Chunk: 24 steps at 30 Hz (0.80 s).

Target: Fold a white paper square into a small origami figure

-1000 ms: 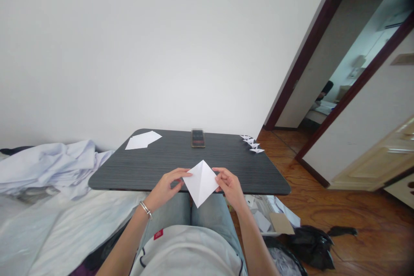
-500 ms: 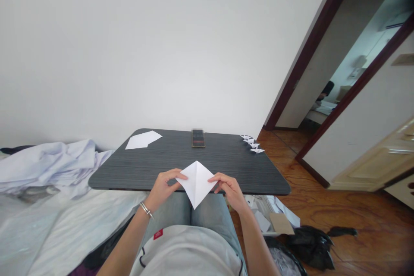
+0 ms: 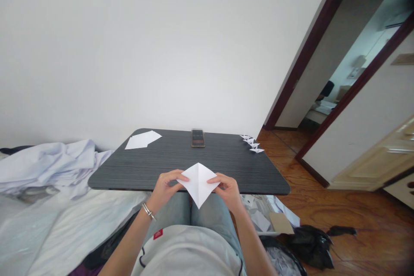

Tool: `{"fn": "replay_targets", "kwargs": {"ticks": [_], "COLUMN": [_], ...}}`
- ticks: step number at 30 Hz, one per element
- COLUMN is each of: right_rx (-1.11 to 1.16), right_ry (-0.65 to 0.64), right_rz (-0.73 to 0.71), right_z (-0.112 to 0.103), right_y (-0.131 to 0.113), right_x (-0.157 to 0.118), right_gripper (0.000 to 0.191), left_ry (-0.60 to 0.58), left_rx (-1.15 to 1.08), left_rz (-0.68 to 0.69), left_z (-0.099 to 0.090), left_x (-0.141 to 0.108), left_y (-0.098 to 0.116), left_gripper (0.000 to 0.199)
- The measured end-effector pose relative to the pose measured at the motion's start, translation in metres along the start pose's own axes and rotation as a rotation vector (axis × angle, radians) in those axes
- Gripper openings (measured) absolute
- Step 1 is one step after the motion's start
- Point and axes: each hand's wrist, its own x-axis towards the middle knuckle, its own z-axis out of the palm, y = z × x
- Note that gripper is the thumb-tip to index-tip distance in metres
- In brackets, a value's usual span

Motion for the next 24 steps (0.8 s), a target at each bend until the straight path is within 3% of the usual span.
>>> {"fn": "replay_targets", "kwargs": {"ticks": [5,10,14,24], "right_rx": [0.224,0.255,0.27,0.295], "right_ry": [0.088,0.118,0.094,0.246], "right_rz": [0.108,0.145,0.205,0.32], "right_z": [0.006,0.006,0.009,0.018], "right_y": [0.005,0.003,0.001,-0.007], "right_x": [0.002,0.003,0.003,0.001], "right_gripper": [0.007,0.005,0.015,0.033], "left_ry": [0.048,0.077,0.117,0.17], "left_rx": [-0.066,-0.107,-0.197,-0.372], "left_rz": [0.0,-0.079,-0.149,-0.246], "left_z": [0.006,0.013,0.017,0.03], "left_x": [-0.001,0.0,-0.001,0.0], "left_y": [-0.003,-0.001,0.0,0.009], "left_gripper": [0.008,0.011,0.017,0.024]}}
